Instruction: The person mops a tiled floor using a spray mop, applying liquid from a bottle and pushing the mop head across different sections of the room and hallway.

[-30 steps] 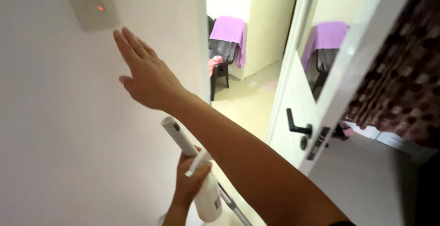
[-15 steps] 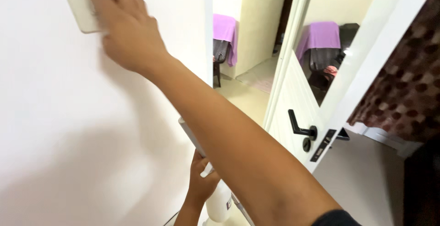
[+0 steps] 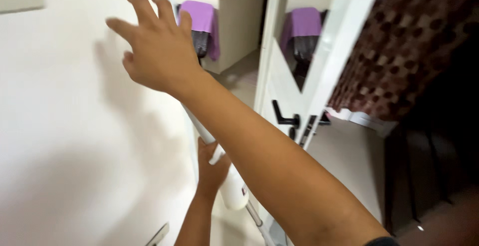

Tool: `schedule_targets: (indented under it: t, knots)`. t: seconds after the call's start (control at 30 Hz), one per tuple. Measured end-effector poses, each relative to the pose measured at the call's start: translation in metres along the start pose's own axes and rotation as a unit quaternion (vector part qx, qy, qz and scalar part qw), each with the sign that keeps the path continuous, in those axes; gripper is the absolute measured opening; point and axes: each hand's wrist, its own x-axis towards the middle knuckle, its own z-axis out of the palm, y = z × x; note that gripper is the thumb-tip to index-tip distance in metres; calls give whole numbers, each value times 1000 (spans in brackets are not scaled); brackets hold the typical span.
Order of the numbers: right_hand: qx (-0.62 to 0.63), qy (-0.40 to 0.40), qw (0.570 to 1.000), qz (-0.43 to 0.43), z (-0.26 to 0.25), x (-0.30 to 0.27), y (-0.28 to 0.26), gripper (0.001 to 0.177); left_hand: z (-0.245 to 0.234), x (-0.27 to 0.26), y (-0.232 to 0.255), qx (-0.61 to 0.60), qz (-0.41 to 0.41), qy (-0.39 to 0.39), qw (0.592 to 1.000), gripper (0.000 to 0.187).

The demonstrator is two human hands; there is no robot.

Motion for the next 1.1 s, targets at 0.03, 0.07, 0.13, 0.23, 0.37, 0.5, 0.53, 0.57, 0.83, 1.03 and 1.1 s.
schedule_targets:
  t: [0.03,0.07,0.13,0.23,0.37,0.5,0.53,0.57,0.83,1.03,1.1]
  knots:
    - [2,-10,1000,3,-6,-9,6,55,6,0,7,5,3,2,1000,28]
    - [5,-20,1000,7,-12,-18,11,52,11,1,15,7,5,1,1000,28]
    - [10,-67,997,34,-21,-39,25,50,23,-1,25,-7,-6,0,1000,29]
    - [55,-122,988,72,-35,-80,45,55,38,-10,35,-115,-81,-9,990,29]
    - [287,-78,936,188,-67,-141,77,73,72,-33,33,14,64,-16,998,32]
    - [370,-36,861,348,-126,-200,97,43,127,-99,37,20,30,-171,985,29]
    - [385,21,851,357,-151,-215,103,30,140,-122,39,21,18,-225,974,28]
    - [397,78,839,365,-177,-229,107,23,153,-146,43,26,8,-271,962,28]
    - [437,72,801,402,-358,-356,139,26,278,-290,75,7,-6,-394,919,24]
    - [467,-72,832,292,-404,-450,152,15,351,-355,79,-134,166,-177,961,47]
    - [483,-101,814,307,-410,-474,151,19,371,-363,63,-128,71,-195,970,42]
